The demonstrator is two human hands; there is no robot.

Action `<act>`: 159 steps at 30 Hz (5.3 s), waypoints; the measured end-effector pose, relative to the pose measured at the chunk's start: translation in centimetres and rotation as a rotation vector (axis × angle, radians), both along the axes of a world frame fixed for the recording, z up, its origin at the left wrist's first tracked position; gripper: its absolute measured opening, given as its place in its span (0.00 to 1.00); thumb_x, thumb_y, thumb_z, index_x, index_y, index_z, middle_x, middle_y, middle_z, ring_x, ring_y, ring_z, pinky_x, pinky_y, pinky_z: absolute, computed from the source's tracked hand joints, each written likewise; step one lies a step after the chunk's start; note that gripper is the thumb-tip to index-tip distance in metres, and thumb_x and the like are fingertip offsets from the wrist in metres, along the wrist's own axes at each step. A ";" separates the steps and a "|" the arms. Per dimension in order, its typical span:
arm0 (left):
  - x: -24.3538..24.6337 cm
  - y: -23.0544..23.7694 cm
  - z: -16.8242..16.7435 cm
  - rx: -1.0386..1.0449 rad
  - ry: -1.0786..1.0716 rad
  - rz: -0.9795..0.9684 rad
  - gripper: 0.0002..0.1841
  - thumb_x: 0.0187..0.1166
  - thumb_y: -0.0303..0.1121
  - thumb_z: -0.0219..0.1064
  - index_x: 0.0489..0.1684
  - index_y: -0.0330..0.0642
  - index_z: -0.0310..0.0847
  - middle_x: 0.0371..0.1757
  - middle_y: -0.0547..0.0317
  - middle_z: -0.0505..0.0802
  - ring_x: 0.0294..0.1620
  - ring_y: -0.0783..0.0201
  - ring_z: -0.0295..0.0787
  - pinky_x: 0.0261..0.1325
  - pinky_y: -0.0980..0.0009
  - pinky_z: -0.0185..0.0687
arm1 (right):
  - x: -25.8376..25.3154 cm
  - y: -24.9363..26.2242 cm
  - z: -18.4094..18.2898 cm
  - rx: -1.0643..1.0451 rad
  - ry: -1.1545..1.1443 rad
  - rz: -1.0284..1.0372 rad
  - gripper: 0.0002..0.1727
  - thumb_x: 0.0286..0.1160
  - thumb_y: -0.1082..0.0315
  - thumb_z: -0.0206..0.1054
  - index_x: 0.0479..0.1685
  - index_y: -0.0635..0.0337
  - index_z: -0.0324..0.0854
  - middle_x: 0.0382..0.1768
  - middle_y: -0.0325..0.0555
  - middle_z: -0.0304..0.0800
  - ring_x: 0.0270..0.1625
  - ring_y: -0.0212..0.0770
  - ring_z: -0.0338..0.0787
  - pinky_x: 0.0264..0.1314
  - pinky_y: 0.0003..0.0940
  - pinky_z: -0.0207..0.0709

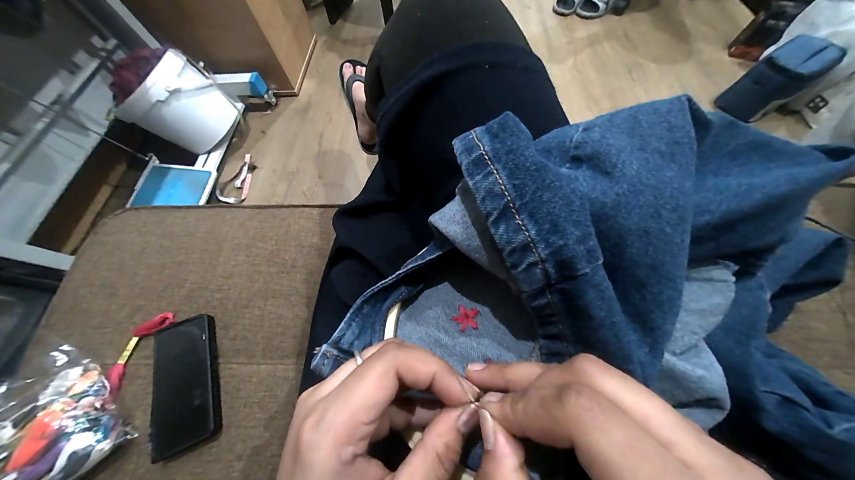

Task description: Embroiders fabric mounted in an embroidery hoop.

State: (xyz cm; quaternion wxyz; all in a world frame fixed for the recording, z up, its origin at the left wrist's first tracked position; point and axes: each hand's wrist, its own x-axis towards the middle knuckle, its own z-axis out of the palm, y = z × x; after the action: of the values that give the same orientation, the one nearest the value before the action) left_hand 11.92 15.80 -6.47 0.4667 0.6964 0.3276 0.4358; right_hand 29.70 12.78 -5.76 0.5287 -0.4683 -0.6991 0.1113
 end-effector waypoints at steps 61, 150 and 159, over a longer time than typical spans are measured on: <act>0.1 0.3 0.0 0.094 0.035 0.030 0.04 0.79 0.27 0.71 0.43 0.38 0.85 0.45 0.59 0.94 0.45 0.76 0.92 0.46 0.81 0.90 | 1.0 0.0 0.9 -0.187 0.052 0.090 0.10 0.74 0.68 0.76 0.48 0.65 0.90 0.41 0.45 0.96 0.46 0.26 0.93 0.50 0.17 0.87; 0.1 0.6 0.3 0.492 0.321 0.241 0.16 0.78 0.48 0.74 0.52 0.49 0.88 0.51 0.65 0.94 0.64 0.71 0.88 0.82 0.62 0.76 | 2.5 1.6 0.8 -0.491 0.592 0.421 0.05 0.84 0.68 0.66 0.45 0.57 0.85 0.43 0.36 0.92 0.41 0.25 0.90 0.44 0.21 0.86; 0.3 0.8 0.2 0.476 0.251 0.243 0.09 0.80 0.42 0.73 0.42 0.48 0.90 0.43 0.66 0.96 0.56 0.72 0.92 0.76 0.65 0.81 | 2.4 1.5 0.9 -0.484 0.580 0.433 0.04 0.84 0.68 0.66 0.45 0.57 0.85 0.44 0.35 0.91 0.42 0.23 0.89 0.44 0.19 0.86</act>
State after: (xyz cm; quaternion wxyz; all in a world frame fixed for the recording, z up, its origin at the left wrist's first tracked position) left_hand 12.26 16.56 -6.31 0.1903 0.7906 0.3522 0.4634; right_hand 32.14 14.32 -4.90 0.5428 -0.3707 -0.5575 0.5071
